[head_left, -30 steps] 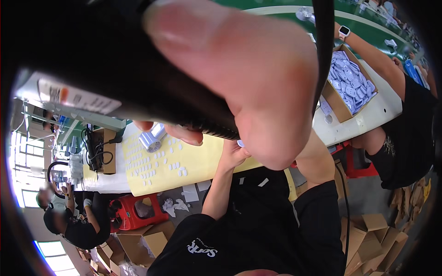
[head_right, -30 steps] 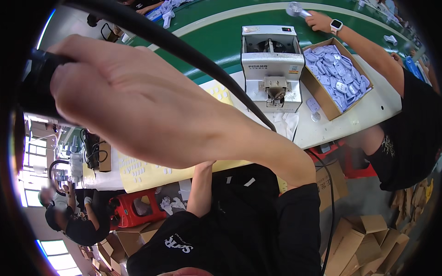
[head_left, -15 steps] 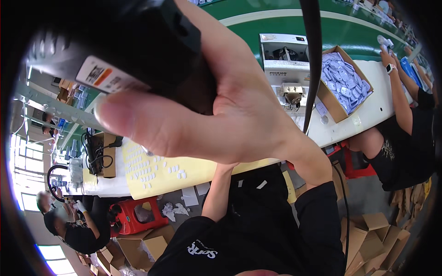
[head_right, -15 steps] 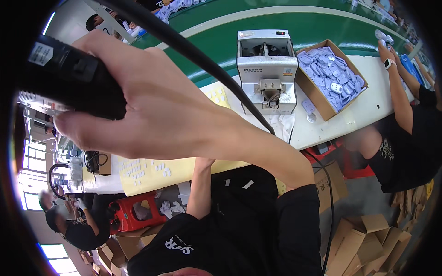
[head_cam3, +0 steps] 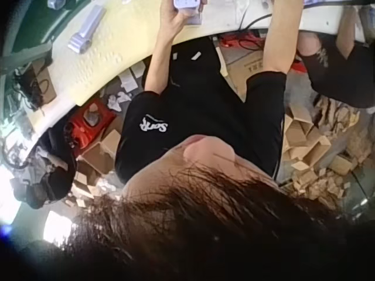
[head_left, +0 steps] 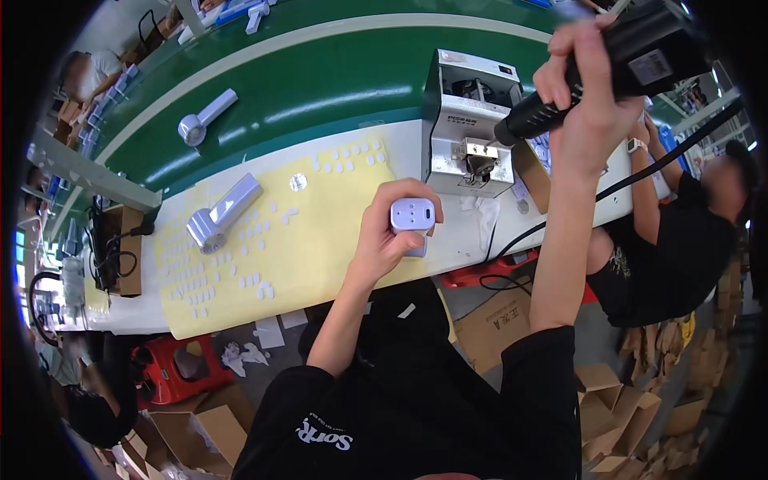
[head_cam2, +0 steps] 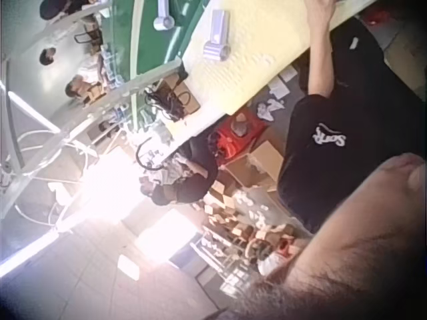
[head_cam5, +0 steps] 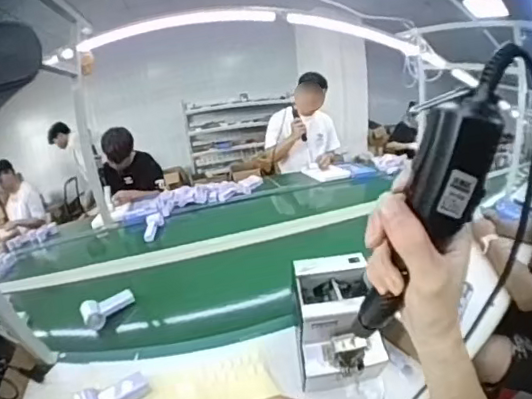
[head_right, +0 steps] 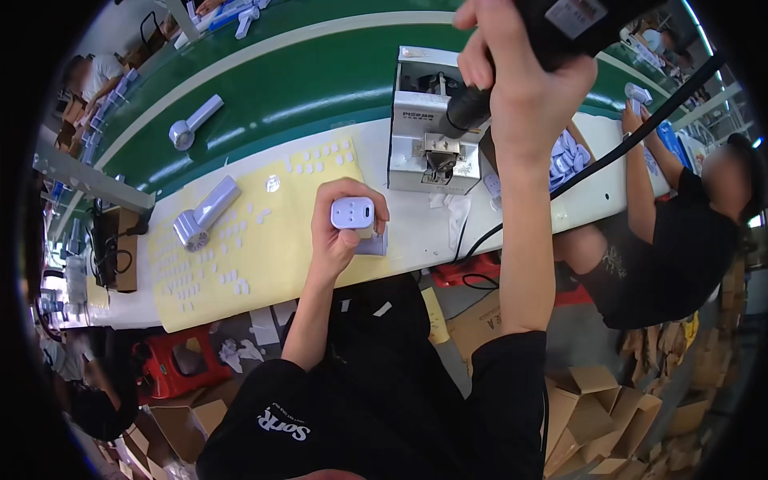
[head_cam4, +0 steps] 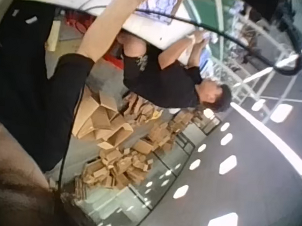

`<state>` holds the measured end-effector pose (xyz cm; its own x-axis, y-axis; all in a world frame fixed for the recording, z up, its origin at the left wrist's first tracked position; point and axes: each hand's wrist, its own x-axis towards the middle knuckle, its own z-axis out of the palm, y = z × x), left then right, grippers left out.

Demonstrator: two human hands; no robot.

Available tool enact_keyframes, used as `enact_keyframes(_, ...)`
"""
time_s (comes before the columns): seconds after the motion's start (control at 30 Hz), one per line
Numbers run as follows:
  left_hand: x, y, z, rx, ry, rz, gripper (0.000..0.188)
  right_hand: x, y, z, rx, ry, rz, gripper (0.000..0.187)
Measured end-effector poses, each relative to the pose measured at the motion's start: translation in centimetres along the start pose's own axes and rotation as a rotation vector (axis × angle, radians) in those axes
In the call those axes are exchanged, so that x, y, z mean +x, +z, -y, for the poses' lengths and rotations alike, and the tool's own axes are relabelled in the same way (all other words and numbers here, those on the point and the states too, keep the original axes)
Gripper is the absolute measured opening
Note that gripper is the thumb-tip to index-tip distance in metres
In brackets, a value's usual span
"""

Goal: Assembling small electronic device housings using an electric screwdriver on a production line.

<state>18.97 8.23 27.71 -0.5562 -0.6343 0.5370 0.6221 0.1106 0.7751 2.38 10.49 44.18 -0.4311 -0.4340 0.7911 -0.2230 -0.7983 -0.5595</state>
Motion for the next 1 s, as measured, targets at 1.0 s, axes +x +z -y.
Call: enact_keyframes(1.0,-0.7,-0.4,0.7,0.035,0.063,0.107,0.054,-3.5,-1.6,-5.5,-0.172,0.306,-0.093,0.023)
